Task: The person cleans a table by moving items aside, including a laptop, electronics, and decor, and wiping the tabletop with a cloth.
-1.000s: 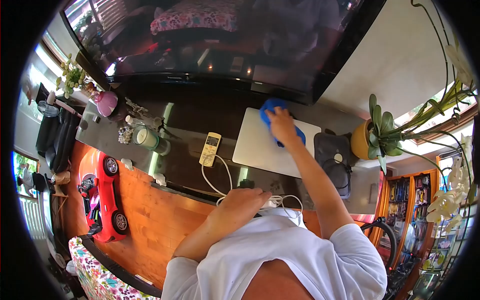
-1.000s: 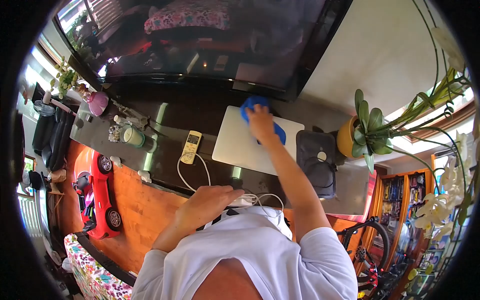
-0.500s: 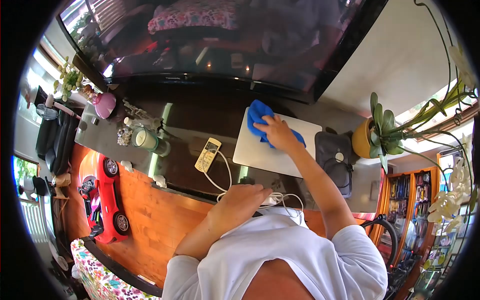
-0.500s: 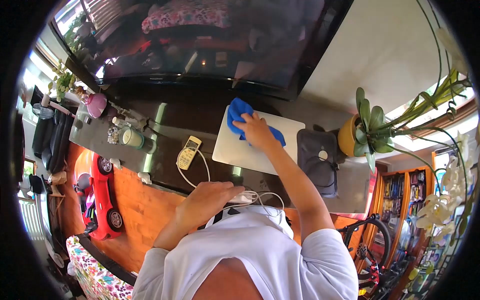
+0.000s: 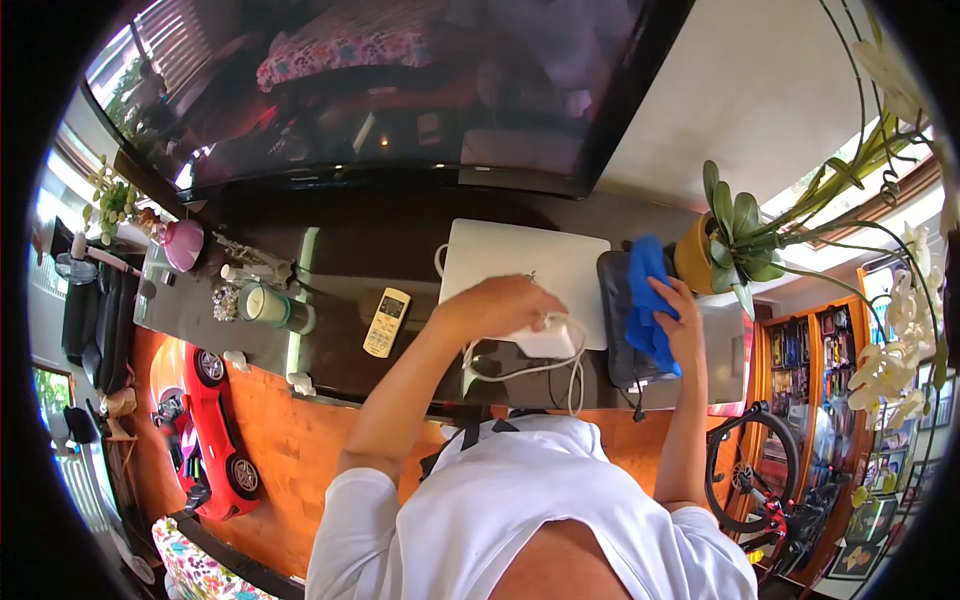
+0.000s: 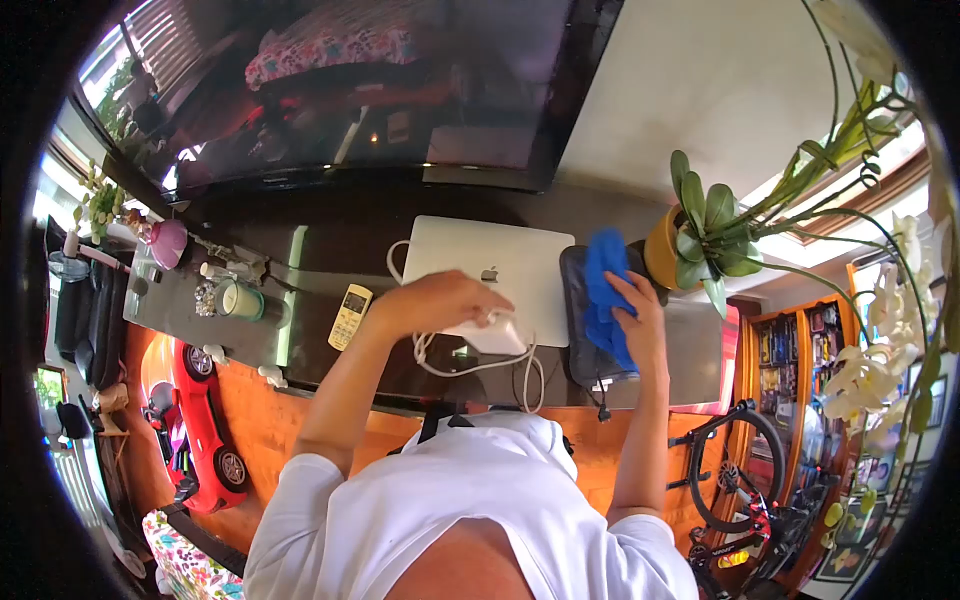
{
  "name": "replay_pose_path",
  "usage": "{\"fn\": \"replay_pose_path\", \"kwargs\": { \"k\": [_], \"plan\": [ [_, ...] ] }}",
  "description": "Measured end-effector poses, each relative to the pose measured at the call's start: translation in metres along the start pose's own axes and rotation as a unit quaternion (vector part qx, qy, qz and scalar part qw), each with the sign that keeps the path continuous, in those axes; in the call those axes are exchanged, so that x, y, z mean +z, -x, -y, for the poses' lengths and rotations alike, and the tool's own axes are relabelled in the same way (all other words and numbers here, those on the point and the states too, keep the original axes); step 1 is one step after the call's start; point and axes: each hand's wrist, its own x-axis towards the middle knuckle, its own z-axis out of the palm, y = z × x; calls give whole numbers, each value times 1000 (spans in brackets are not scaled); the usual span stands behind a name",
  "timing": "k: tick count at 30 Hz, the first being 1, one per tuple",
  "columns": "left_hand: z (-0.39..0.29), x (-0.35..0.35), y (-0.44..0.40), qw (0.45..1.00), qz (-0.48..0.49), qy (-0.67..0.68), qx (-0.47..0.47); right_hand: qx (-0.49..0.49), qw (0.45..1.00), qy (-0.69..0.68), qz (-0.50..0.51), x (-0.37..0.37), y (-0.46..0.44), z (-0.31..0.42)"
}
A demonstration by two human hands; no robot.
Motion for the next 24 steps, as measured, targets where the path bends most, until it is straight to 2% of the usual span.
{"fn": "replay_pose_path", "kwargs": {
  "k": [2, 5, 10, 19, 24],
  "plan": [
    [12, -11, -33, 996, 35, 75, 19, 24, 998, -25, -60, -15, 16, -11],
    [34, -19, -76, 982, 116, 149, -32, 51, 995, -31, -83, -21, 43, -29],
    [62, -22, -111, 945, 139, 291, -56, 80, 990, -59, -101, -25, 78, -43],
    [88, -18, -154, 898, 220, 354, -140, 98, 988, -60, -105, -27, 95, -52],
    [93, -19, -183, 895, 273, 291, -199, 103, 987, -52, -112, -21, 98, -52]
  ]
}}
